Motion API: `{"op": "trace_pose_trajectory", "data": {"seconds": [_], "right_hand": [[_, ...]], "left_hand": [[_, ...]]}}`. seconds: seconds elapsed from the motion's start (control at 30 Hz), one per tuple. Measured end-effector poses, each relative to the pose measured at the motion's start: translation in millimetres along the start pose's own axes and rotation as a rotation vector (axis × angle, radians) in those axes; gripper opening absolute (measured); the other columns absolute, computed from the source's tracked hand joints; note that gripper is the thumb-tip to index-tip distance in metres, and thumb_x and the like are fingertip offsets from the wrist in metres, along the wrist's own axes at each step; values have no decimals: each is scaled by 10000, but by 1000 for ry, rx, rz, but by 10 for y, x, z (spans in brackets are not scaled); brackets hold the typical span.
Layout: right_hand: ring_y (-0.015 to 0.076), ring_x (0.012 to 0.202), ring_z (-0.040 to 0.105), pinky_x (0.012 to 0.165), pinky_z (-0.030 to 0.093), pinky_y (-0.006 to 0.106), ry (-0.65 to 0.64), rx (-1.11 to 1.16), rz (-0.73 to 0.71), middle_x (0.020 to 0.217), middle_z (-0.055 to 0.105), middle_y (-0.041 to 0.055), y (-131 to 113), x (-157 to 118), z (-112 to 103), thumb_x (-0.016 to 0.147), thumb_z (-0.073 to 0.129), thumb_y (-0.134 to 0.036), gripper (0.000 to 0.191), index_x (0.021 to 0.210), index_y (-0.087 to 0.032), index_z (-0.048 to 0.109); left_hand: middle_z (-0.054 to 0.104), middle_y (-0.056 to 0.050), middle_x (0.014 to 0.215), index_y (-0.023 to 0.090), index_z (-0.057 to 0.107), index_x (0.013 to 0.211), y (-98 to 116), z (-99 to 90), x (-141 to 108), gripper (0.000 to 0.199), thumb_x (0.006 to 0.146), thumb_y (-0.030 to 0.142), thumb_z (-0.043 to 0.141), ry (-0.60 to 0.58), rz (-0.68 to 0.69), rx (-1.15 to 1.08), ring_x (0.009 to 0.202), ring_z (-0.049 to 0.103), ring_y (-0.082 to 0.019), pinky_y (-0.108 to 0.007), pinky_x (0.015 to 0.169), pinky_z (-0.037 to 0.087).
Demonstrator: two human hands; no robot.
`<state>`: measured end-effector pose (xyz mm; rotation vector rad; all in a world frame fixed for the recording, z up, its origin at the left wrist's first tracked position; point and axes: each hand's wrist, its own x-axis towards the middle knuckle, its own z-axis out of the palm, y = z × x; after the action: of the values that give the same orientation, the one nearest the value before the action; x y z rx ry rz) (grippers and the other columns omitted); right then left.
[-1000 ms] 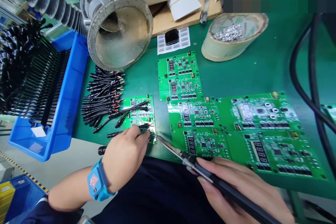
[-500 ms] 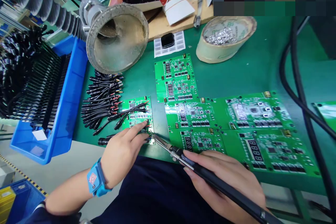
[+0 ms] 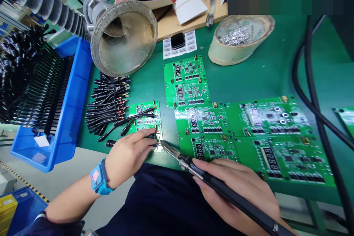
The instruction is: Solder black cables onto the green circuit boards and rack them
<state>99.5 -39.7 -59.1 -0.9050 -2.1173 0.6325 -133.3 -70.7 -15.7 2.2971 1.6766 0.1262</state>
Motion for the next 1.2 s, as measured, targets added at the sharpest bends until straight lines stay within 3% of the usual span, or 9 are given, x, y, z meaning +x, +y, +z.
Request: {"op": "trace_pose_trajectory", "data": {"seconds": [0.43,0.83,1.03,1.2], "right_hand": [[114,581,621,519,508,196,3,19,53,654,654,-52,1,-38,23,844,487,-246,164,979,-300,564],[92,569,619,535,510,194,-99,63,-86,666,659,-38,87,-65,9,839,468,-208,177,995,-242,545],[127,650,628,636,527,227,-19,-27,-18,703,658,-17,84,-173,-18,852,468,-218,192,1022,-271,539],[115,607,620,583,517,211,-56,4,-32,667,653,-24,36,-92,-15,867,443,-234,171,1007,-267,535]], "left_hand": [[598,-131,1188,60,633,980,74,75,-23,213,829,99,488,84,87,229,667,590,-181,-335,622,557],[612,-100,1173,86,647,968,70,43,14,210,866,127,468,26,74,276,723,614,-181,-319,661,569],[615,-97,1168,91,655,938,106,12,39,181,845,125,504,-3,55,300,726,623,-187,-325,648,579],[620,-85,1159,98,657,941,120,-2,44,187,851,124,495,-12,42,304,751,633,-189,-322,667,581]]}}
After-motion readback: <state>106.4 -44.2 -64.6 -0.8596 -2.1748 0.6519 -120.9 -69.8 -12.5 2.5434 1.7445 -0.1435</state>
